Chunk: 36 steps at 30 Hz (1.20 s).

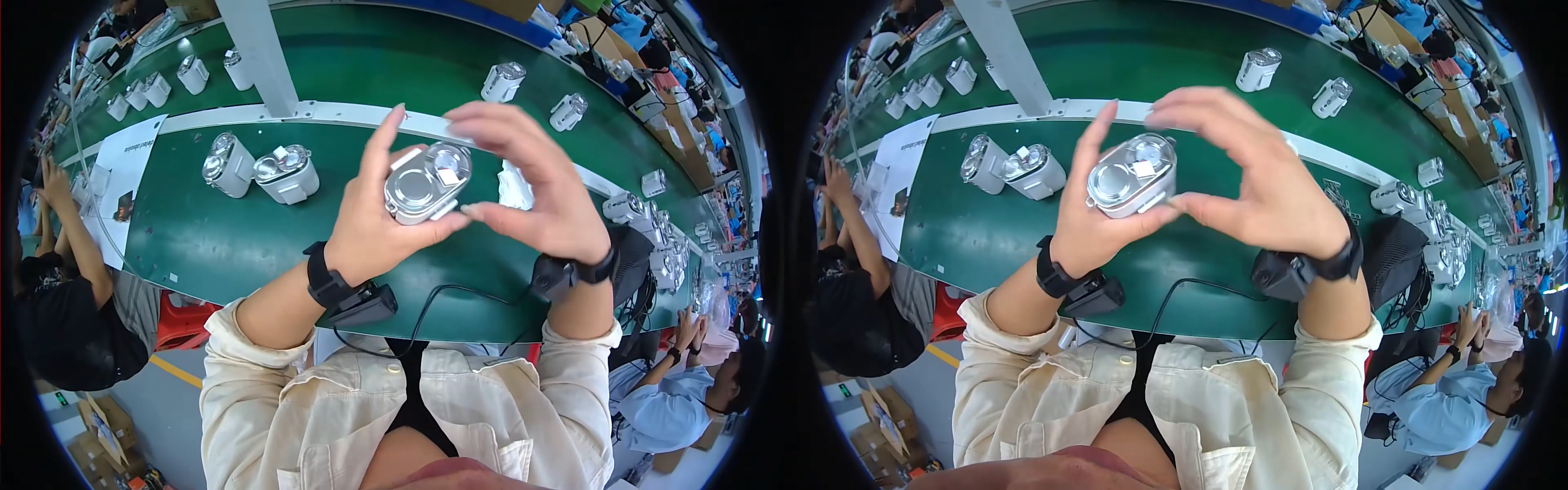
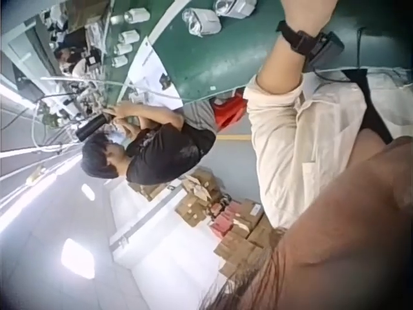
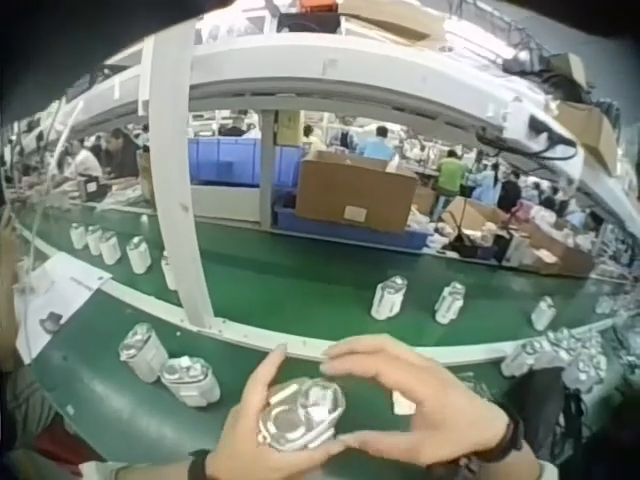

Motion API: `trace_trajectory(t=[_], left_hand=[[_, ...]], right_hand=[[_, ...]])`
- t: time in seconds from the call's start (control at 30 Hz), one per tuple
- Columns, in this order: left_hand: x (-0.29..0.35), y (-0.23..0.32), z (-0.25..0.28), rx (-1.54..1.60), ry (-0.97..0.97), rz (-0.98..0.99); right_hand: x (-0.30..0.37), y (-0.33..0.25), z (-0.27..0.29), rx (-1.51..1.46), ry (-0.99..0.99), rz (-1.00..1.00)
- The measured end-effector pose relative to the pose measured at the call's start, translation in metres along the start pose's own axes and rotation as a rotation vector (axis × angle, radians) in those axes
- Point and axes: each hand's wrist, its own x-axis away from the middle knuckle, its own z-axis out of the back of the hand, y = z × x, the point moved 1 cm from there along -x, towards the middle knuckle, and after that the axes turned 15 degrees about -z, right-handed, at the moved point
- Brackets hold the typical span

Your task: The person picks up a white device, peels off a small sticker from its surface, and wipes it with a cloth. They repeat this process for several devices, placing each one back onto the green workbench after finishing.

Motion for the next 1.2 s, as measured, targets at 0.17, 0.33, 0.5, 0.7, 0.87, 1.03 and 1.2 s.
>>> trace_trajectory(t=[0.17, 0.33, 0.5, 0.7, 0.87, 1.03, 1.2], left_hand=[[0.006, -0.005, -0.004, -0.500, -0.051, -0.281], [0.010, -0.007, -0.010, -0.570, -0.084, -0.388], [0.014, -0.017, -0.006, -0.782, -0.122, -0.511], [0.013, -0.016, -0.004, -0.867, -0.077, -0.501], [0.012, -0.012, -0.003, -0.923, -0.034, -0.505], [0.011, -0.013, -0.003, -0.935, -0.004, -0.515], [0.013, -0.007, -0.006, -0.797, -0.016, -0.385]], right_hand=[[0.015, -0.008, -0.007, 0.498, 0.379, 0.296], [0.012, 0.002, -0.006, 0.489, 0.363, 0.396], [0.017, 0.004, -0.008, 0.199, 0.271, 0.035], [0.013, 0.012, -0.029, 0.184, 0.544, 0.038], [0.008, 0.025, -0.043, 0.272, 0.702, 0.170], [0.004, 0.036, -0.045, 0.163, 0.620, 0.133], [-0.004, 0.043, -0.043, -0.680, 0.274, -0.126]])
